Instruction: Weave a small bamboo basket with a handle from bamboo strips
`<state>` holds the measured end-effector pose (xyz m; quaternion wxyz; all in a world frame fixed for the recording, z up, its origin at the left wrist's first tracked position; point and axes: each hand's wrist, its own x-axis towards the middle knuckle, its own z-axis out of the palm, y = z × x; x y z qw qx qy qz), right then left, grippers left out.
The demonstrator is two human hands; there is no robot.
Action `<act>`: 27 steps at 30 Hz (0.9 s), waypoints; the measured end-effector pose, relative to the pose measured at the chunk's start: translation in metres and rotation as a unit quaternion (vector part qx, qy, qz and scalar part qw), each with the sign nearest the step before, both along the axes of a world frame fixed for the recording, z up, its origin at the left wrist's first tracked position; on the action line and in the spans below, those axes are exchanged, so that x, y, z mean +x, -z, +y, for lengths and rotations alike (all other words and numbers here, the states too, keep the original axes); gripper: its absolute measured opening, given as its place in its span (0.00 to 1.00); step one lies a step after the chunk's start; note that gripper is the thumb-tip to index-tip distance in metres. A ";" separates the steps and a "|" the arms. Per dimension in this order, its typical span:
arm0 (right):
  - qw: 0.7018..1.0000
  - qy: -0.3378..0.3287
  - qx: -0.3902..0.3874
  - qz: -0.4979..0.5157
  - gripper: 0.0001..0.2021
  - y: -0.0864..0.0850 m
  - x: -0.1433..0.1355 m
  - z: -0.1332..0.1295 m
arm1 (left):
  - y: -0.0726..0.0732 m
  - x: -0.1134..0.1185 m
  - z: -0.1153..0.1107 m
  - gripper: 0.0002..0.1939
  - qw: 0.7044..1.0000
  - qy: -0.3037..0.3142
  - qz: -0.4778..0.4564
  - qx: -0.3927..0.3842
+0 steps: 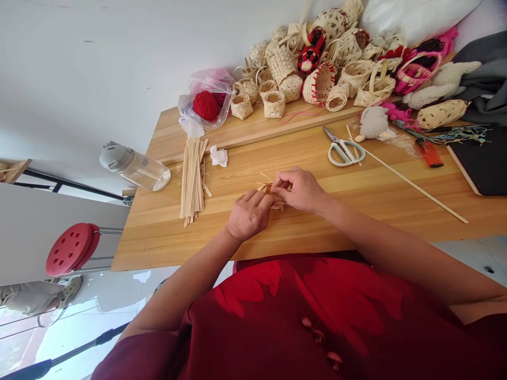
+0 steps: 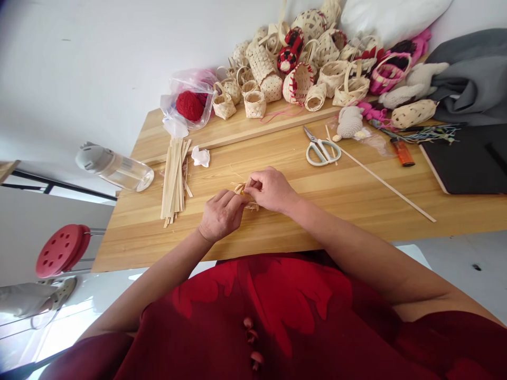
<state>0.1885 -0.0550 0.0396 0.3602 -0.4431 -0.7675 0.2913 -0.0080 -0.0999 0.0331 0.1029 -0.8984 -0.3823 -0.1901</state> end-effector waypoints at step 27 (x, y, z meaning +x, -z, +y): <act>0.992 -0.004 -0.106 0.069 0.20 0.009 0.003 0.004 | -0.001 0.016 -0.007 0.07 0.984 -0.040 -0.170 -0.020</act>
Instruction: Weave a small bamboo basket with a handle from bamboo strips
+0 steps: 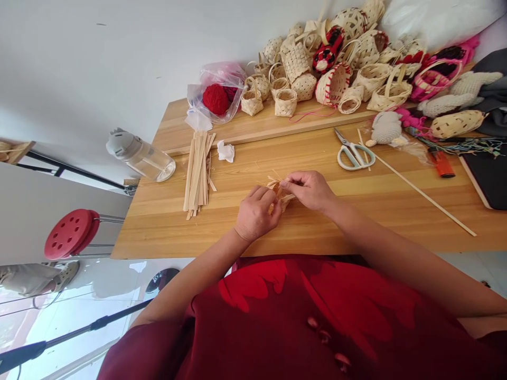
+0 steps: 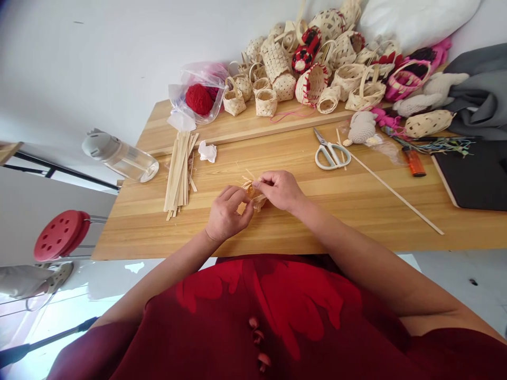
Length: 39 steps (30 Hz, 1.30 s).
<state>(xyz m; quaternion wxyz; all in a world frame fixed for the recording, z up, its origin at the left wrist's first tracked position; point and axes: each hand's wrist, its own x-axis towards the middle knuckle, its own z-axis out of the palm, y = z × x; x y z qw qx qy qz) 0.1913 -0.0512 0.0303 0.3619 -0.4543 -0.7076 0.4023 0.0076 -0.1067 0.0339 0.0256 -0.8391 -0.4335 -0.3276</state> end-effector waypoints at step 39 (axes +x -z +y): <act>0.968 0.065 0.219 -0.103 0.21 0.009 -0.005 -0.005 | 0.000 0.005 0.005 0.06 0.996 -0.032 0.085 0.012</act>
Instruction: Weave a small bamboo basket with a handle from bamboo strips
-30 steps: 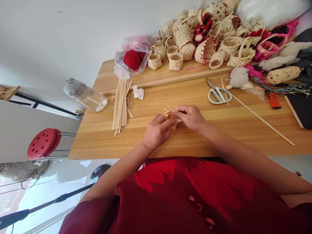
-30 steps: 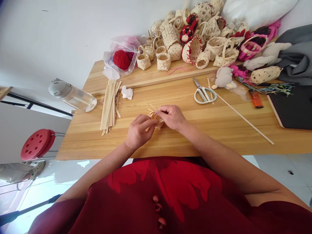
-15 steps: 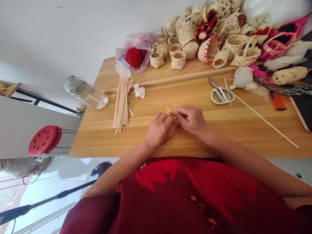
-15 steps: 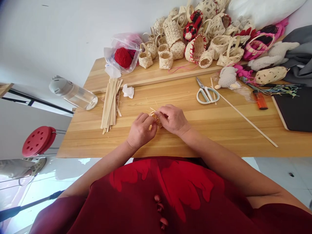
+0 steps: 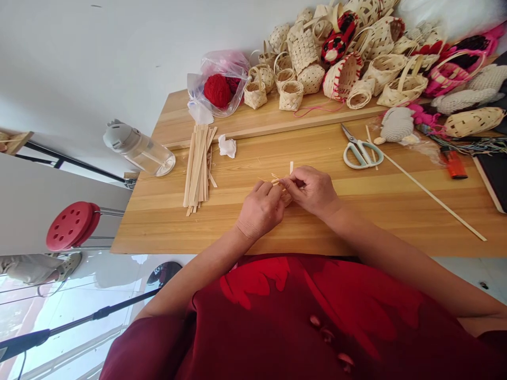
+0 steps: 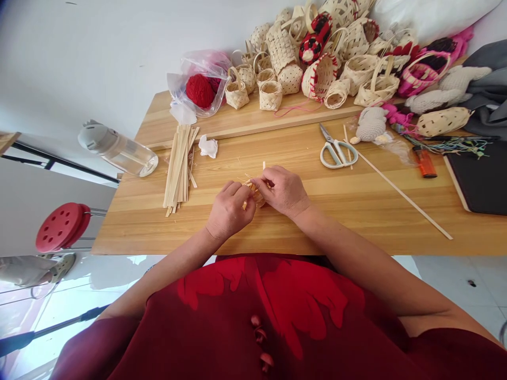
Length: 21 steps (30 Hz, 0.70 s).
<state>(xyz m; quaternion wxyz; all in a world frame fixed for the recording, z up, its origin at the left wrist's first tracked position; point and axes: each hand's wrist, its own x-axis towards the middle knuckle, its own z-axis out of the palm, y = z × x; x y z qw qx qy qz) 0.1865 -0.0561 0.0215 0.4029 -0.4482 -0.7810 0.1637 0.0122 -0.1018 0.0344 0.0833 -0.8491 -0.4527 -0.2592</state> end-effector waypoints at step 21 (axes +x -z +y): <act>1.000 -0.019 0.012 -0.012 0.18 0.006 0.003 0.000 | -0.028 -0.003 0.002 0.16 0.983 0.026 0.103 -0.151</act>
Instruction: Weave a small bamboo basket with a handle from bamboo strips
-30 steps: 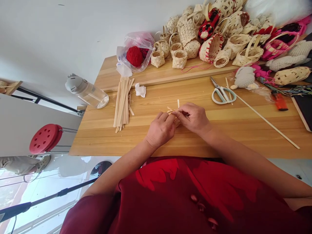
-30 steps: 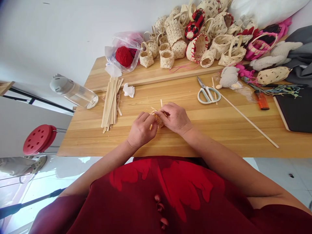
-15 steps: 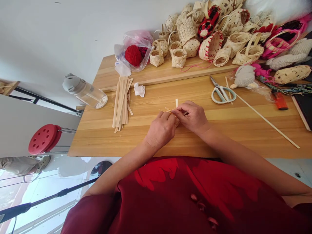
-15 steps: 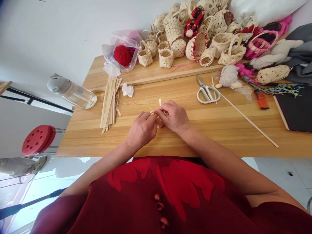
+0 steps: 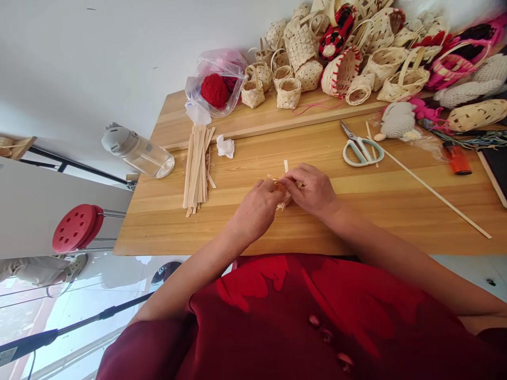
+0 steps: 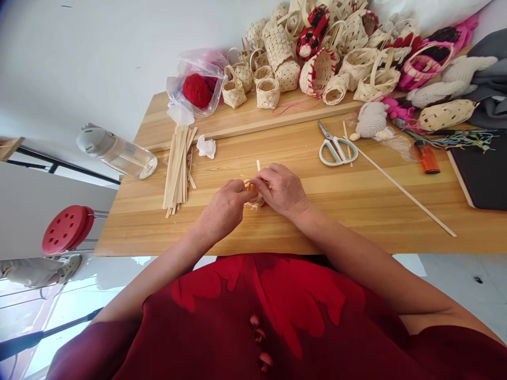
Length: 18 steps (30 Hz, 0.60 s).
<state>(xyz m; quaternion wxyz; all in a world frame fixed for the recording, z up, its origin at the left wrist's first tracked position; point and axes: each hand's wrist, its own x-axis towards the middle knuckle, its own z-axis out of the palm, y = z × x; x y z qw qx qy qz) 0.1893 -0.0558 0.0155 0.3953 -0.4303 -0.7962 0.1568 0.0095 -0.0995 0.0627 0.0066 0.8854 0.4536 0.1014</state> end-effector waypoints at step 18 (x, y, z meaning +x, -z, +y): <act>0.999 -0.020 -0.015 0.020 0.09 -0.004 0.003 -0.009 | 0.013 -0.023 -0.005 0.13 0.992 0.049 -0.110 0.030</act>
